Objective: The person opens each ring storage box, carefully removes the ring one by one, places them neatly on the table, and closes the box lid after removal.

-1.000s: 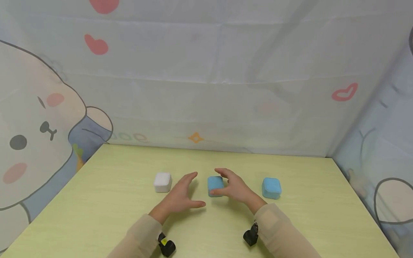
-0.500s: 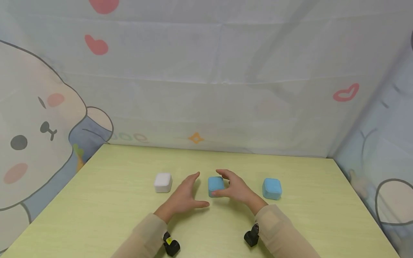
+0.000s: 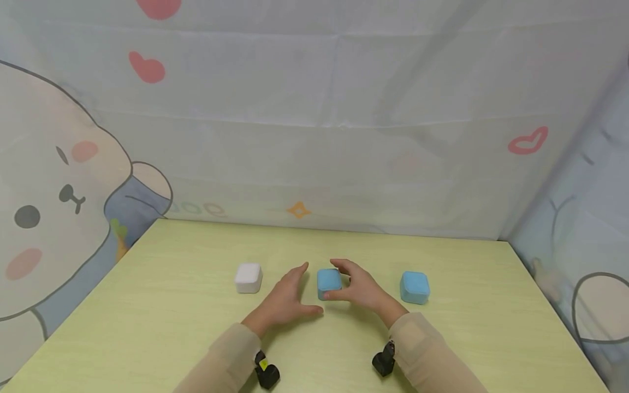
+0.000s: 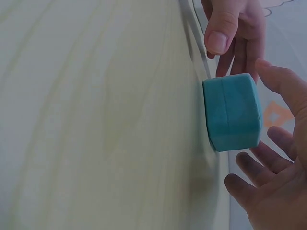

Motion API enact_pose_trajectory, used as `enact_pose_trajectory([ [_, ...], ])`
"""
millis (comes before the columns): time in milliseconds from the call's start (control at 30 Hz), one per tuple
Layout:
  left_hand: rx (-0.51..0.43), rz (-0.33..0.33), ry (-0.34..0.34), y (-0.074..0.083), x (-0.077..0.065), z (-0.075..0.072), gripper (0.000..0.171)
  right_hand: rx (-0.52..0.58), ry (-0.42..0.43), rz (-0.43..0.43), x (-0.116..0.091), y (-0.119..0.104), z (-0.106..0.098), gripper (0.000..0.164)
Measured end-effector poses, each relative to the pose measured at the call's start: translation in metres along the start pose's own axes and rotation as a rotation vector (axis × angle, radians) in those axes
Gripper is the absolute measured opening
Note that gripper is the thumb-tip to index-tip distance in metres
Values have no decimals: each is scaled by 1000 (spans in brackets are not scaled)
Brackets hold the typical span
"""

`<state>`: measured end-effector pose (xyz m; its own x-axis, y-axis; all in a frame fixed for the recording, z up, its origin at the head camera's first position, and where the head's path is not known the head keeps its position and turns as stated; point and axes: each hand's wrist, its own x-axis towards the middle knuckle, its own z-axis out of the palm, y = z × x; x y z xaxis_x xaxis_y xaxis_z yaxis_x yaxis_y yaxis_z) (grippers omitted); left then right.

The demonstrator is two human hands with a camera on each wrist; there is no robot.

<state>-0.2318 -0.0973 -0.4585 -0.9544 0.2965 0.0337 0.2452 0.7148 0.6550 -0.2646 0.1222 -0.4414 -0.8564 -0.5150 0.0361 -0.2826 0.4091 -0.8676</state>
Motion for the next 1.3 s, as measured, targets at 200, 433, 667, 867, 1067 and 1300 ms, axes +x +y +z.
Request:
enact_pose_trajectory([
  [200, -21, -5, 6, 0, 4, 2, 103, 3, 0, 2, 0, 1, 0, 84],
  [433, -11, 28, 16, -2, 8, 7, 98, 16, -3, 6, -1, 2, 0, 85],
  [667, 0, 63, 21, -3, 12, 11, 90, 3, -8, -9, 0, 4, -1, 82],
  [867, 15, 66, 23, -1, 15, 14, 83, -9, -7, -10, -1, -1, 0, 77],
  [1067, 29, 56, 46, 1, 16, 17, 77, -12, -17, 5, 2, 4, 0, 75],
  [1300, 19, 68, 67, 6, 16, 15, 66, -17, -8, 24, 2, 2, 0, 71],
])
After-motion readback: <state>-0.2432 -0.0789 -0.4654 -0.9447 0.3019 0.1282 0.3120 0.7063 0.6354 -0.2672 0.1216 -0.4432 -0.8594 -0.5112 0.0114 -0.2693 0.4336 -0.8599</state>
